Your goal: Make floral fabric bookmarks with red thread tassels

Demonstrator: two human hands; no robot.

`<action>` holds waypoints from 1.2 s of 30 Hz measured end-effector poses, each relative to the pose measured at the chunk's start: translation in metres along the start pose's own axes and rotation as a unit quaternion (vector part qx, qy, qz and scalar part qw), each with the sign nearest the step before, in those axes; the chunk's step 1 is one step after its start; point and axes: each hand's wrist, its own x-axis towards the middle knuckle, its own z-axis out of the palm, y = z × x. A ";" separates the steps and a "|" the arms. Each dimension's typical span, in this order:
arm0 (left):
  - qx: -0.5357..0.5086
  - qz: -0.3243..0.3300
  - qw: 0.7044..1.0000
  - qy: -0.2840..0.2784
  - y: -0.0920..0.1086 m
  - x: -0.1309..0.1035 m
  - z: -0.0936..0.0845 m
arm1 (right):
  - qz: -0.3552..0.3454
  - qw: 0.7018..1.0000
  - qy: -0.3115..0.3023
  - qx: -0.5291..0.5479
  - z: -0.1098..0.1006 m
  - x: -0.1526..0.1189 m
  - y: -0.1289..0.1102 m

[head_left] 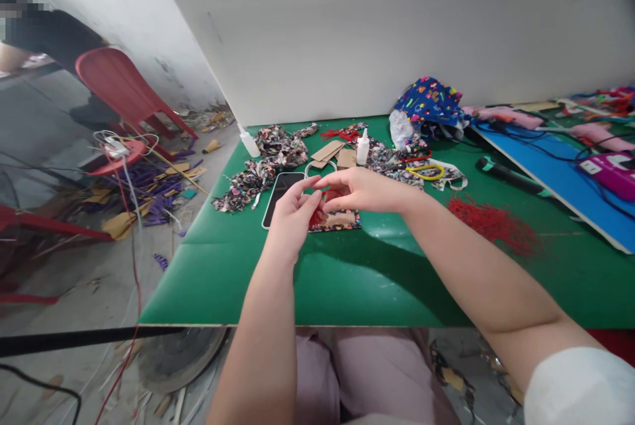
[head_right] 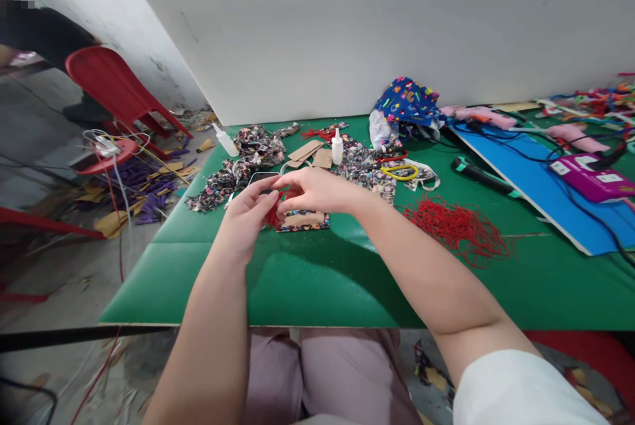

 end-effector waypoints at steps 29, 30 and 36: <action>0.630 0.119 0.754 -0.142 -0.040 0.004 0.008 | 0.116 0.986 0.117 -0.011 -0.029 -0.002 0.031; 0.628 0.129 0.753 -0.149 -0.039 0.003 0.012 | 0.107 0.987 0.123 -0.004 -0.027 0.000 0.033; 0.638 0.167 0.734 -0.160 -0.040 -0.004 0.037 | 0.062 0.987 0.115 0.094 -0.005 0.013 0.043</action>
